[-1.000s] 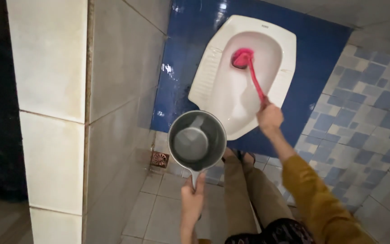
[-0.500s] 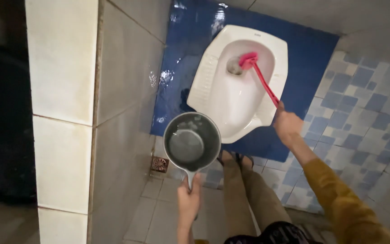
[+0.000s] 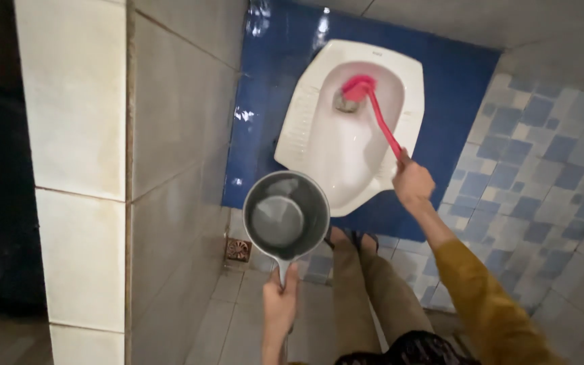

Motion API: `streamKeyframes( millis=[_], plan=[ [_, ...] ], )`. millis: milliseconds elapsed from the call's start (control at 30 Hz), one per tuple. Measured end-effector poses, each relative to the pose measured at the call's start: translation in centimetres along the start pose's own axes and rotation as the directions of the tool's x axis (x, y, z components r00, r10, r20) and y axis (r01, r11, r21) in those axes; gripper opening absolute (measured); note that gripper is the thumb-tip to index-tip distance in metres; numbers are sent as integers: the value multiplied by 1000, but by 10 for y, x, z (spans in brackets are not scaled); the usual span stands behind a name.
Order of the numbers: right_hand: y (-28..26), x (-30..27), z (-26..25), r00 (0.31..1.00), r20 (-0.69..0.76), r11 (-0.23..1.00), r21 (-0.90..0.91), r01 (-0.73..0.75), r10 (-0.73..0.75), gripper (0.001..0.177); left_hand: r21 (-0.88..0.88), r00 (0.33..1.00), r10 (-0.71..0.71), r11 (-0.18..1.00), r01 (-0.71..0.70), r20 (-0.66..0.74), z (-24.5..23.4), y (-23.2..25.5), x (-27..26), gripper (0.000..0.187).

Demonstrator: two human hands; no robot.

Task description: Cleaning a squat toilet using a brush and pouring water from a dipper.

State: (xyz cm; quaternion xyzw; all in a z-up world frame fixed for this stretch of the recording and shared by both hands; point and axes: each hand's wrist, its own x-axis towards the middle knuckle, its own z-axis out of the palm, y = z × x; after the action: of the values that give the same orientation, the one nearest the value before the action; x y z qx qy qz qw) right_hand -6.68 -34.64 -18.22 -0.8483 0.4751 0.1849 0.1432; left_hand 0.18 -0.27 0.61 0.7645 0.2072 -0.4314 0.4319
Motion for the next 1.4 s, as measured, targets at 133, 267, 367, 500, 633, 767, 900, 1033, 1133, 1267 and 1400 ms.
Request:
streamKeyframes(
  millis=[133, 267, 367, 500, 633, 767, 900, 1033, 1133, 1267, 1400],
  plan=[
    [-29, 8, 19, 995, 53, 984, 151, -89, 82, 43, 80, 997, 76, 994, -75, -10, 1, 13, -4, 30],
    [-18, -14, 12, 992, 88, 989, 112, -98, 88, 44, 209, 998, 64, 976, -64, 9, 9, 32, -2, 34],
    [-2, -52, 5, 997, -72, 999, 35, 23, -20, 42, 458, 998, -37, 887, 60, -60, 18, 43, -2, 43],
    [9, -90, -21, 990, -46, 991, -43, 131, -133, 45, 689, 972, 223, 716, -113, -72, 31, 62, -2, 42],
    [-3, -122, -58, 983, -24, 983, -25, 180, -180, 38, 866, 931, 352, 491, -96, -97, 45, 90, -4, 39],
    [9, -103, 10, 992, 128, 1000, -16, 22, -20, 49, 943, 910, 413, 316, -110, -32, 49, 98, 21, 43],
    [10, -90, 19, 995, 95, 1000, 6, 29, -30, 46, 986, 844, 536, 148, -75, -16, 61, 104, 35, 36],
    [10, -80, 19, 994, 103, 998, 41, 41, -45, 44, 995, 771, 637, 64, -78, 20, 78, 117, 36, 25],
    [9, -76, 23, 988, 152, 1000, 27, -3, -1, 46, 997, 671, 739, -13, -70, 57, 82, 108, 45, 19],
    [20, -83, 25, 983, 178, 998, 49, 44, -52, 45, 994, 515, 853, -106, 20, 80, 88, 104, 35, 9],
    [35, -93, 46, 971, 223, 996, 45, 80, -88, 43, 981, 379, 919, -160, 107, 108, 83, 109, 2, 8]
  ],
)
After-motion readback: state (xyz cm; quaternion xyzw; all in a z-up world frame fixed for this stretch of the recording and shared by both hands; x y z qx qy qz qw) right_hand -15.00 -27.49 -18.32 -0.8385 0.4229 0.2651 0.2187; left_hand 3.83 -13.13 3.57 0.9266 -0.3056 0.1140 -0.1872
